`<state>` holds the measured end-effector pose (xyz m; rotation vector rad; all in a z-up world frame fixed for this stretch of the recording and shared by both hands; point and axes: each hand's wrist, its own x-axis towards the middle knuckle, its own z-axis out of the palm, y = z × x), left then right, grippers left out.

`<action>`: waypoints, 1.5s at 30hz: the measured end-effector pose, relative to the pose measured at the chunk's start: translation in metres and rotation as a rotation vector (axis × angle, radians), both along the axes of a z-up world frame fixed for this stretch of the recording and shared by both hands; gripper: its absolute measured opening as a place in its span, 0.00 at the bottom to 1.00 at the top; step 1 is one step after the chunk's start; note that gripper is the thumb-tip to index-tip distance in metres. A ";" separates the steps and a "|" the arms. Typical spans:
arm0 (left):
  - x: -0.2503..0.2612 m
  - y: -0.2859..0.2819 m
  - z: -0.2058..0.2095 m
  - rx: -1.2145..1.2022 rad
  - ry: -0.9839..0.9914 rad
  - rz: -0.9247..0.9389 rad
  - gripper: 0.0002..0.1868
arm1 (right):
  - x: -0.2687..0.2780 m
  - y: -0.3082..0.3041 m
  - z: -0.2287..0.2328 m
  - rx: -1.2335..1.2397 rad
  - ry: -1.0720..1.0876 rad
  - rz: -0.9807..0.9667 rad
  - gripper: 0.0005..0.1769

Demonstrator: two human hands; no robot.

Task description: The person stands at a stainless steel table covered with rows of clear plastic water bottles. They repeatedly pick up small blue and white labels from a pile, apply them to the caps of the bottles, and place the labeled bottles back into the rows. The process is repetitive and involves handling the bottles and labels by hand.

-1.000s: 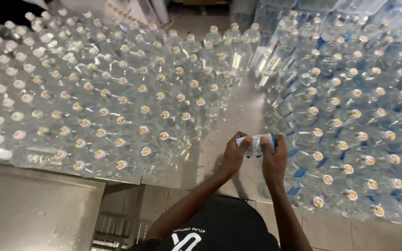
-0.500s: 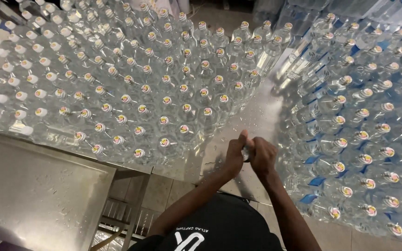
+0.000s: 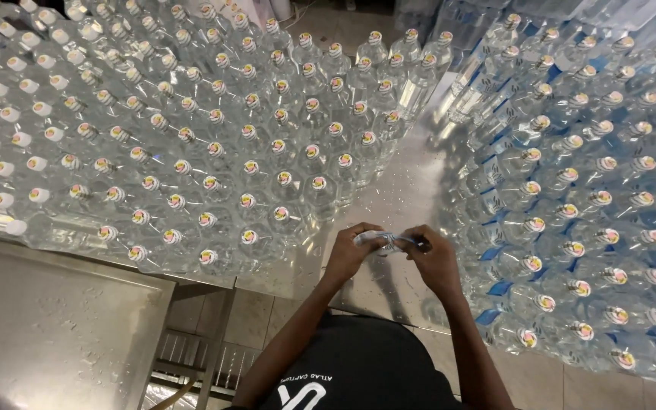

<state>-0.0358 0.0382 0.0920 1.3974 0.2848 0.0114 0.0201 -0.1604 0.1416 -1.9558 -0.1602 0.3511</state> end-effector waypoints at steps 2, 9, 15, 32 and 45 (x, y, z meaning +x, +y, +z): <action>0.004 -0.003 -0.003 -0.013 0.022 0.023 0.12 | 0.000 -0.003 -0.007 -0.011 -0.011 -0.004 0.13; 0.005 -0.011 -0.012 0.081 0.044 0.018 0.14 | 0.004 -0.011 -0.013 -0.010 -0.055 -0.012 0.12; 0.007 -0.018 0.000 0.119 0.126 -0.008 0.18 | 0.003 -0.017 -0.017 0.079 0.027 -0.041 0.19; 0.004 -0.020 0.020 0.203 -0.031 -0.066 0.18 | -0.002 -0.018 -0.033 -0.425 -0.377 0.139 0.31; -0.002 -0.006 0.030 0.225 -0.010 -0.073 0.15 | 0.000 -0.004 -0.041 -0.430 -0.382 0.093 0.36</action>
